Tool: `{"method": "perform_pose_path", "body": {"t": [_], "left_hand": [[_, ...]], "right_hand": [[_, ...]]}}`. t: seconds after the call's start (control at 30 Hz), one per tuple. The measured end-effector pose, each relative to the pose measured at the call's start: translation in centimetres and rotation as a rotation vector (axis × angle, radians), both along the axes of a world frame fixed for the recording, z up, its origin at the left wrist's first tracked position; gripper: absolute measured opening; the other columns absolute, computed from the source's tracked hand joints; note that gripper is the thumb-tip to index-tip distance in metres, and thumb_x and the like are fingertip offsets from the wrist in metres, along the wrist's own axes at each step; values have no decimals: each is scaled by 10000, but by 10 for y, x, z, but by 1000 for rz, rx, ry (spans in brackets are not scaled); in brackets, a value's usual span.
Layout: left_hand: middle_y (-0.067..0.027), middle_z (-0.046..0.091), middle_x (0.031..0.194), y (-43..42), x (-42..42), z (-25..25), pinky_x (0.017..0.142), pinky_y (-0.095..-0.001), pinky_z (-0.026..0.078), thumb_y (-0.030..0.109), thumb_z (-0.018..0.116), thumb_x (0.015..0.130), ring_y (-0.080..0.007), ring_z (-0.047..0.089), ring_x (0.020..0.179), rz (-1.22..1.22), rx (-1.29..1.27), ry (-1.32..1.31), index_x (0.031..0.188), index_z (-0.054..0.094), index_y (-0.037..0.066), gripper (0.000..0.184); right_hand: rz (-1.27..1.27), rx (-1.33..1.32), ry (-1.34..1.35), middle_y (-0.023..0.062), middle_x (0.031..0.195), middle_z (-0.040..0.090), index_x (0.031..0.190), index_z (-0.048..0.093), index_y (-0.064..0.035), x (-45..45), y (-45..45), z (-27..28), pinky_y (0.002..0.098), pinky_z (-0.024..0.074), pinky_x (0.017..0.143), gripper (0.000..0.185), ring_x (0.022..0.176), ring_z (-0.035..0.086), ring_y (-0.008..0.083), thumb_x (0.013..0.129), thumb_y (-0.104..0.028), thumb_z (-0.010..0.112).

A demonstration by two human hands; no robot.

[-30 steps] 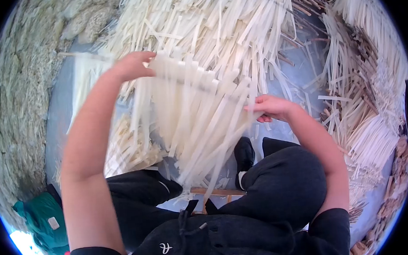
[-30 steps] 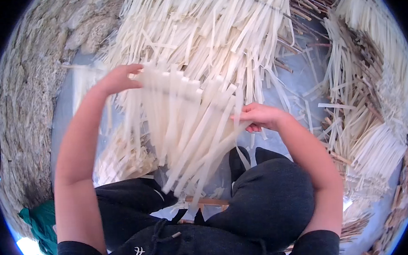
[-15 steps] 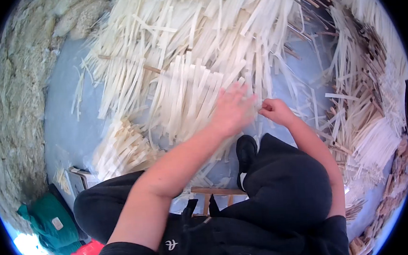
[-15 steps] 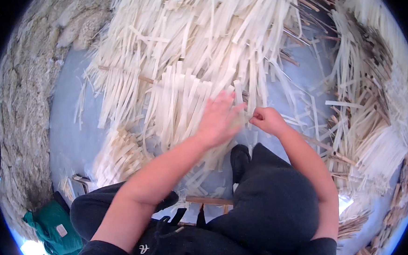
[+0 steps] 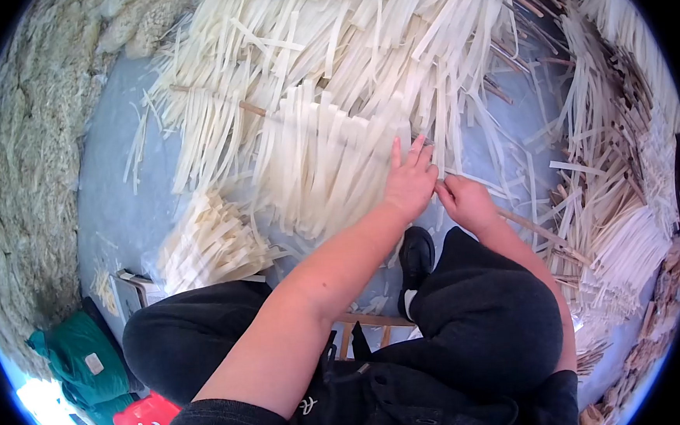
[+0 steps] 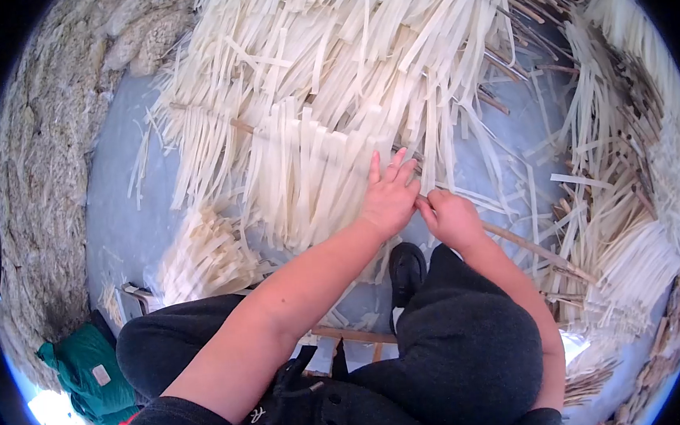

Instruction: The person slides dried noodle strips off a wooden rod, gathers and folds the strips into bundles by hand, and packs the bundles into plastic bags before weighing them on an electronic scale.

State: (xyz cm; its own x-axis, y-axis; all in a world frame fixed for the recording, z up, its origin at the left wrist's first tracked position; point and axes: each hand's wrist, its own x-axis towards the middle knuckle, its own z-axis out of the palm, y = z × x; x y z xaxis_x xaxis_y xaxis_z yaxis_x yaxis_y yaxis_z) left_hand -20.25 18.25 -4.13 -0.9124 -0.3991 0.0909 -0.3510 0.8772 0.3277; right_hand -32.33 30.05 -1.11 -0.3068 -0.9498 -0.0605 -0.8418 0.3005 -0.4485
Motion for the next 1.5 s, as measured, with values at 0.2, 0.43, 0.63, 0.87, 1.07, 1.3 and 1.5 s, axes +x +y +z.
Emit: {"method": "perform_pose_path", "body": {"t": [0.2,0.43,0.63,0.87,1.07,1.3,1.5], "left_hand": [[-112,498,1343,-22,0,-7,1156,-575,68,225,657,773,-281,283,1400,31,-18,-78,999,660,106,254],[-83,520,1314,-57,27,-14,1165,-555,69,244,676,771,-264,298,1390,90,11,-147,1014,666,126,270],[-85,577,1235,-55,29,-16,1163,-560,76,258,683,769,-253,345,1362,-6,1,-176,985,667,131,251],[-62,678,961,-40,38,-23,1154,-589,77,222,661,779,-254,455,1273,21,1,-81,920,672,141,163],[-41,661,946,-31,51,-7,1148,-602,88,210,656,777,-234,485,1242,-115,-45,-77,870,652,151,110],[-11,648,938,-36,39,-17,1138,-618,108,218,674,766,-212,501,1216,-99,26,4,869,641,181,115],[13,644,1021,-51,23,-18,1142,-614,99,234,658,781,-204,479,1238,-56,55,-95,880,644,189,109]], "right_hand": [[35,-17,201,102,766,584,809,573,-78,-15,29,-3,435,485,563,266,621,593,338,900,-327,596],[-17,8,446,87,743,513,807,524,-90,-46,108,5,412,445,574,261,658,557,295,892,-325,603],[-56,185,515,102,799,527,871,519,-87,-81,181,1,455,450,625,231,707,562,329,894,-304,595],[-149,303,66,153,866,617,1035,545,-91,-53,132,-1,448,483,724,254,843,614,361,884,-284,609],[-169,662,-768,146,731,615,1074,593,-79,19,-5,14,395,488,666,312,691,607,324,910,-343,572],[-2,201,61,96,705,610,869,527,-86,11,43,-3,442,477,580,302,655,615,344,915,-380,575],[-12,149,500,54,762,542,888,516,-130,-40,112,-4,424,460,555,204,658,582,286,844,-289,636]]}}
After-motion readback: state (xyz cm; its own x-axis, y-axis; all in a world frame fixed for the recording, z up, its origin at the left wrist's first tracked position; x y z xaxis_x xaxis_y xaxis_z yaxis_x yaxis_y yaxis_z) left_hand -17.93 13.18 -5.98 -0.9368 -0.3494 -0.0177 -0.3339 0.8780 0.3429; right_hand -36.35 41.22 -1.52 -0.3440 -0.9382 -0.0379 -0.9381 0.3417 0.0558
